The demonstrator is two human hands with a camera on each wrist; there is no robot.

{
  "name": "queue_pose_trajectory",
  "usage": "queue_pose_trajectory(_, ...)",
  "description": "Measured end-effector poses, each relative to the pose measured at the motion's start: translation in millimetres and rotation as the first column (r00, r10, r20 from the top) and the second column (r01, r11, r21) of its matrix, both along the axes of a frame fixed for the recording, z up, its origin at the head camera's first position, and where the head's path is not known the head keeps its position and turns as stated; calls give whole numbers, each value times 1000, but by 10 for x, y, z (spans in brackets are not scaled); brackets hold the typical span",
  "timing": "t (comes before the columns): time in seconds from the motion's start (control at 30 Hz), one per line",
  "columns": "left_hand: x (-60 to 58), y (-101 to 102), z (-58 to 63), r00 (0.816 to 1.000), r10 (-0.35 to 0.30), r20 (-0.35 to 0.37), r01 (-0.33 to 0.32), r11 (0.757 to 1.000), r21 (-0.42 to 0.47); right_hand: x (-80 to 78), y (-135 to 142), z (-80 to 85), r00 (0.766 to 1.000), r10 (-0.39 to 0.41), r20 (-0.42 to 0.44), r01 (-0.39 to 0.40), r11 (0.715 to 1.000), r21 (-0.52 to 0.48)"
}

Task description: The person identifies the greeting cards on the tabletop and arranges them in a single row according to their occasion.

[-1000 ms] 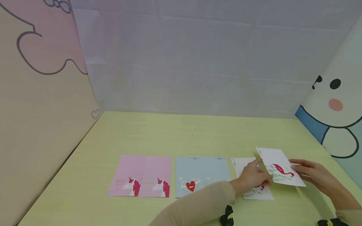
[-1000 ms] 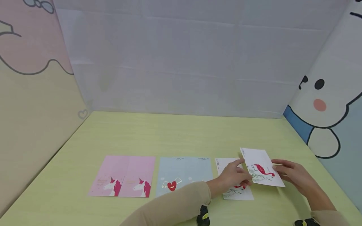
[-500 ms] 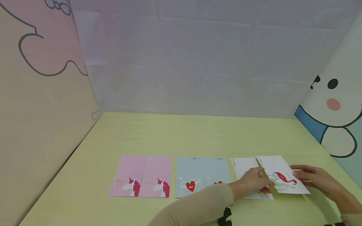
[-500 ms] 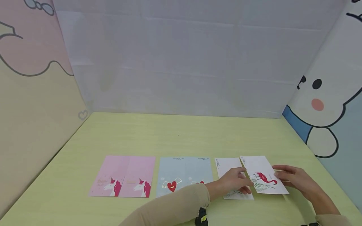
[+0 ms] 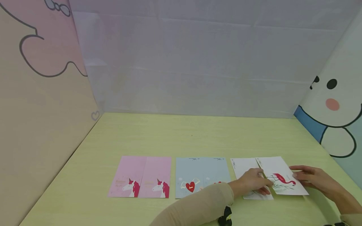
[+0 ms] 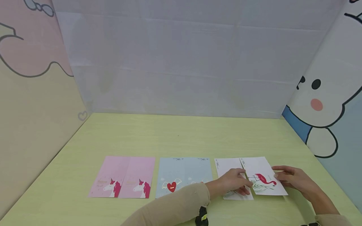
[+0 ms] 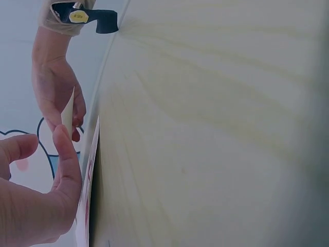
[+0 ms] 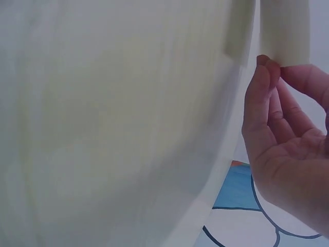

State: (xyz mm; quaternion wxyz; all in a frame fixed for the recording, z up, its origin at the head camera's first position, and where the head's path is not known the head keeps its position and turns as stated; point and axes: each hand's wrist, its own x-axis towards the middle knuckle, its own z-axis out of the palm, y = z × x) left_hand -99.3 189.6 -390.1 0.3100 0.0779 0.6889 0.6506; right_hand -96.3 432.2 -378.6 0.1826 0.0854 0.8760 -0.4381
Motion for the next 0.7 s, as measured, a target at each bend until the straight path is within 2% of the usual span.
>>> queue_pose_trajectory(0.2,-11,-17,-12,1000,-6,20,6,1000,-15,-1,-44,24,1000,11,-1,-11,1000,25)
queue_pose_trajectory(0.5,-13,-11,-5,1000,-15,18,17,996,-87,5,-56,21,1000,20,0,-20,1000,13)
queue_pose_trajectory(0.7,-12,-5,-3,1000,-13,18,15,995,-96,10,-45,0,999,32,-7,-32,999,14)
